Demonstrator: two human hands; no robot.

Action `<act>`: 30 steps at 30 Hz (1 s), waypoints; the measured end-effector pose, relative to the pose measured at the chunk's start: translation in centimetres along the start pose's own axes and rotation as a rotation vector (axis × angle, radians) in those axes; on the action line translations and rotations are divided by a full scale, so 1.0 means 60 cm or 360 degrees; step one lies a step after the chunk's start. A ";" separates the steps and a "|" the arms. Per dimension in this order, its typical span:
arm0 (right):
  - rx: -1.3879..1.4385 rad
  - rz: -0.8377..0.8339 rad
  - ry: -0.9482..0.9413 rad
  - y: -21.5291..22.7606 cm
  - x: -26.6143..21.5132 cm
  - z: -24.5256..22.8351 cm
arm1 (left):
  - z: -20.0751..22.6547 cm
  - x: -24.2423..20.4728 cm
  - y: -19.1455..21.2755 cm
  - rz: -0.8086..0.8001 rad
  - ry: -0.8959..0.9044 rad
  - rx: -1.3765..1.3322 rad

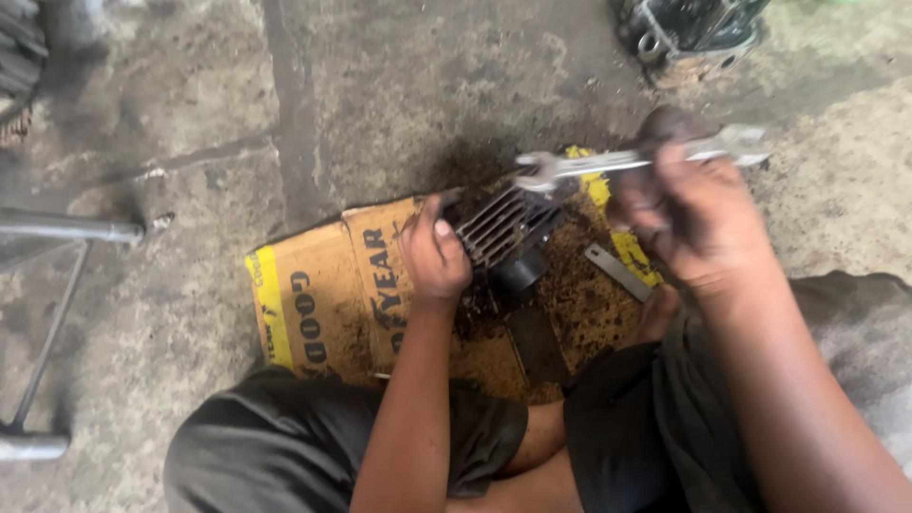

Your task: The person disassembles an engine cylinder head by using a wrench and a metal strip to loosen parts and scrape surfaces.

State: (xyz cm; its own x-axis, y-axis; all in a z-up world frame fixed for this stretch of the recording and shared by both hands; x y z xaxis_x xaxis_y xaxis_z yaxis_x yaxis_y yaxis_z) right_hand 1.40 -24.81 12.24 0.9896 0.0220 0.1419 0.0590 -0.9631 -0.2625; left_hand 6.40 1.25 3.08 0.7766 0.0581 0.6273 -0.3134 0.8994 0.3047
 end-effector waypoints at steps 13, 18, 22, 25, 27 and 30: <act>0.0397 -0.0048 -0.0098 0.004 0.013 0.051 | -0.014 -0.001 -0.003 0.0016 0.0015 0.0086; -0.0428 0.0193 -0.0418 0.008 0.022 0.085 | -0.008 0.009 -0.006 -0.0067 0.0100 -0.0066; 0.0217 0.0136 -0.0271 0.034 -0.005 0.053 | -0.005 0.004 0.001 -0.0012 -0.0023 -0.0024; -0.0054 0.0191 -0.0384 0.018 0.020 0.110 | 0.008 0.009 0.004 -0.0081 0.0051 -0.0048; -0.0461 0.0504 -0.0558 0.045 0.019 0.115 | 0.020 0.014 0.006 -0.0048 -0.0031 -0.0078; 0.0043 0.0019 -0.0237 0.029 0.000 0.058 | 0.008 0.010 0.004 -0.0027 -0.0048 -0.0042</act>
State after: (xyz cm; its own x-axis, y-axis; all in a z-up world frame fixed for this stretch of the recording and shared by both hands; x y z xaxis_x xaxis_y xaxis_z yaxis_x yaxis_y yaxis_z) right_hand 1.93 -25.54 8.45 0.9986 0.0522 -0.0041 0.0488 -0.9561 -0.2890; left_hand 6.55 1.30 3.86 0.7647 0.0299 0.6437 -0.2853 0.9114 0.2966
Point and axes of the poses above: each hand's wrist, its own x-axis towards the middle knuckle, its own y-axis out of the back of the hand, z = x × y, the point moved 7 cm from there along x, towards the middle knuckle, and after that the axes turned 1 degree about y, right-handed, at the moved point
